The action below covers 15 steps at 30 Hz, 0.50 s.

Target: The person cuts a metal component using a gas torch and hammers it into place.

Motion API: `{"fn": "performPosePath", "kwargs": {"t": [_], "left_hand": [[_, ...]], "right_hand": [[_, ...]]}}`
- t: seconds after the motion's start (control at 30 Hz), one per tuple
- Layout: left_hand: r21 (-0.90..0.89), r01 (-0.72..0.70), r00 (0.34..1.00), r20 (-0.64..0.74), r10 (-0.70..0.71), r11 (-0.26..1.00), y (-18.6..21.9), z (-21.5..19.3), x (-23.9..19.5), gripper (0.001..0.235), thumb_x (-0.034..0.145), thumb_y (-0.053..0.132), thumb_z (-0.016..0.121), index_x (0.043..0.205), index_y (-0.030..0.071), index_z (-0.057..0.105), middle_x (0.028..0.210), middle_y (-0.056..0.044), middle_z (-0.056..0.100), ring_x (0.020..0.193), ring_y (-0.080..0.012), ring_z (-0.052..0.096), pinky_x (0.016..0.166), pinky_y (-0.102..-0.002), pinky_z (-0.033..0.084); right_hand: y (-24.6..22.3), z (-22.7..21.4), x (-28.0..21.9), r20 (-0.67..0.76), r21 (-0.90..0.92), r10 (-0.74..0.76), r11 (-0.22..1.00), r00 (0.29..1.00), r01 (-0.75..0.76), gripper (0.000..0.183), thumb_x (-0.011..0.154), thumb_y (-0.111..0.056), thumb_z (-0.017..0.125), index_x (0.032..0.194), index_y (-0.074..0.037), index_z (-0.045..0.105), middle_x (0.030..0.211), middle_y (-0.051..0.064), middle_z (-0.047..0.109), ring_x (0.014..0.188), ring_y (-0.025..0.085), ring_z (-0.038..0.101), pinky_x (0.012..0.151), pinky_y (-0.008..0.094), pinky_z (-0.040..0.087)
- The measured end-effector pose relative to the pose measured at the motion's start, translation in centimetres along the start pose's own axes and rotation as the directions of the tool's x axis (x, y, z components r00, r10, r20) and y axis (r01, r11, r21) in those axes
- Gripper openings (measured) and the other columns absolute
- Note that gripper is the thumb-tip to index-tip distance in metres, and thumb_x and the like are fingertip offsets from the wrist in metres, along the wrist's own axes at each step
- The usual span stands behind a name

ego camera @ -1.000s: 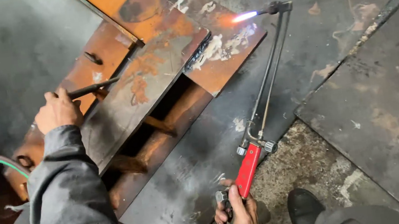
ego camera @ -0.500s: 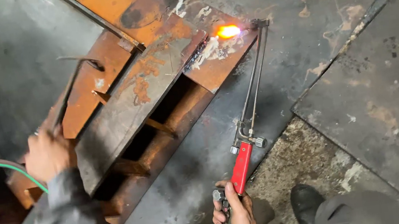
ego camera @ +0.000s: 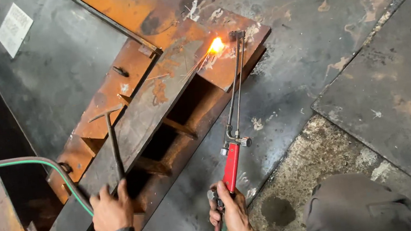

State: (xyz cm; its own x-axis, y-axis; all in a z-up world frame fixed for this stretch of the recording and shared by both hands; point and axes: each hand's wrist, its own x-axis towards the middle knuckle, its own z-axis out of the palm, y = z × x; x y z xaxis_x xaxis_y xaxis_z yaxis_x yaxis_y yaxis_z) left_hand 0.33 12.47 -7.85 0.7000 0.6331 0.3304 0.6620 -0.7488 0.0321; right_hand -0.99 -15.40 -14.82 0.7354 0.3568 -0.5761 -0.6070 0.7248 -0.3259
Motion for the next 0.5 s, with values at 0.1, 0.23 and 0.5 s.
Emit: {"fn": "performPosePath", "kwargs": {"t": [0.1, 0.23, 0.5], "left_hand": [[-0.209, -0.301, 0.952, -0.122, 0.281, 0.93, 6.0, -3.3, -0.9, 0.039, 0.093, 0.044, 0.074, 0.111, 0.01, 0.075, 0.108, -0.017, 0.071, 0.094, -0.0392, 0.07, 0.079, -0.047, 0.056], [-0.556, -0.491, 0.813, -0.016, 0.582, 0.671, 16.6, -6.5, -4.5, 0.047, 0.075, 0.04, 0.086, 0.111, 0.013, 0.073, 0.102, -0.009, 0.072, 0.084, -0.0299, 0.073, 0.073, -0.039, 0.059], [-0.522, -0.768, 0.477, -0.081, 0.875, 0.37, 25.0, -4.6, -7.8, 0.052, 0.076, 0.04, 0.08, 0.116, 0.008, 0.068, 0.132, -0.012, 0.065, 0.118, -0.0314, 0.062, 0.076, -0.04, 0.058]], "right_hand": [[0.3, 0.1, 0.1, -0.013, 0.012, 0.009, 1.0, 1.0, -0.009, 0.037, 0.096, -0.042, 0.061, 0.104, -0.007, 0.061, 0.069, 0.006, 0.054, 0.047, 0.015, 0.049, 0.044, 0.034, 0.041], [0.5, -0.9, 1.0, -0.033, -0.011, 0.02, 1.0, 0.999, -0.02, 0.037, 0.097, -0.043, 0.062, 0.104, -0.008, 0.059, 0.067, 0.007, 0.053, 0.046, 0.016, 0.049, 0.043, 0.033, 0.04], [8.1, -7.7, 6.1, -0.143, -0.289, -0.263, 0.933, 0.954, 0.214, 0.041, 0.099, -0.03, 0.054, 0.13, -0.004, 0.06, 0.119, 0.007, 0.062, 0.104, 0.019, 0.056, 0.086, 0.034, 0.045]]}}
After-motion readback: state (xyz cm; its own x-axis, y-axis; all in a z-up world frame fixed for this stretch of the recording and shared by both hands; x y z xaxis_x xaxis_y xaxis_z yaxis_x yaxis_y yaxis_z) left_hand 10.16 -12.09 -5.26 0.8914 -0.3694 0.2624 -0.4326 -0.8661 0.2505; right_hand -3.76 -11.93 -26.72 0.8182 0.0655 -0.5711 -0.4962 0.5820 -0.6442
